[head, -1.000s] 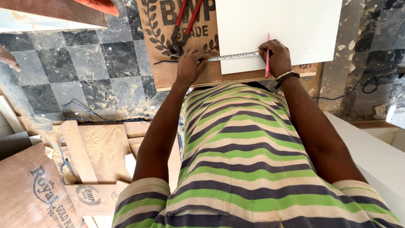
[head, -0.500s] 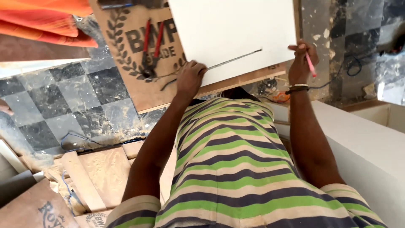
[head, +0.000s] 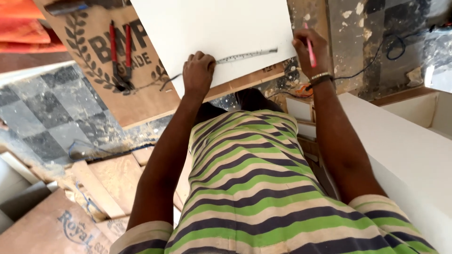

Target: The recorder uses a measuring tape and pencil to mark measurements on a white board and subsequently uses a hammer on the board as part of furniture fabrication.

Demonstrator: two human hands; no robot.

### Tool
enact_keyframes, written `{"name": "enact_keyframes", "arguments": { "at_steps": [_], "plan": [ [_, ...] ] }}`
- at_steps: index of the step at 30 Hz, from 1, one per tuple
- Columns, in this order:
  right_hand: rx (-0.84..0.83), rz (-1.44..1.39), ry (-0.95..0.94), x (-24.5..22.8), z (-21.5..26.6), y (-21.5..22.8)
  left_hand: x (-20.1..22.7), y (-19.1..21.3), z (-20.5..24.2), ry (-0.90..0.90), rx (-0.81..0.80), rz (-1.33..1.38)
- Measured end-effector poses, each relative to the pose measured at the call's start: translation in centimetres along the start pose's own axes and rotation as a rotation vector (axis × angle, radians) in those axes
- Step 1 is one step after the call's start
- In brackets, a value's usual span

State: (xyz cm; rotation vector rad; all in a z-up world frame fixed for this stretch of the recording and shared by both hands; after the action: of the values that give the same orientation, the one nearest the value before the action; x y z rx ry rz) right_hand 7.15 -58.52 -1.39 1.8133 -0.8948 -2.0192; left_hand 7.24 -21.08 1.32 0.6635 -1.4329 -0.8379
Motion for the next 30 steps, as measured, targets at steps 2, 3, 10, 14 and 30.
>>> {"name": "enact_keyframes", "arguments": {
  "at_steps": [2,3,10,14,30],
  "plan": [
    [-0.066,-0.026,0.072,-0.9,-0.8,0.0,0.9,0.1,0.1,0.053,0.008,0.018],
    [-0.118,-0.05,0.147,-1.5,-1.2,-0.2,1.2,0.3,0.1,0.093,0.021,0.04],
    [-0.185,0.066,0.232,-2.5,-3.1,-0.4,1.1,-1.4,-0.1,0.094,0.052,0.016],
    [-0.26,0.06,0.233,-2.3,-3.2,-1.0,1.7,-1.4,-0.1,0.081,0.061,0.015],
    [-0.244,0.031,0.272,-0.7,-3.6,-0.6,3.0,-1.9,0.1,0.073,0.085,0.056]
  ]
}}
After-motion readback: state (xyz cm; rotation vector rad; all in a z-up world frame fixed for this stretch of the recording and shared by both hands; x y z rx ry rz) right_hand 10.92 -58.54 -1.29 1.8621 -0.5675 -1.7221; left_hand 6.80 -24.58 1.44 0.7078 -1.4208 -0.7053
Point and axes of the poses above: each hand's wrist, its own z-axis away from the middle knuckle, its own y-axis out of the back of the hand, x = y × z, the point moved 3 cm from there along -z, towards the middle knuckle, and after that the axes turned 9 degrees about x, right-handed, at the moved point
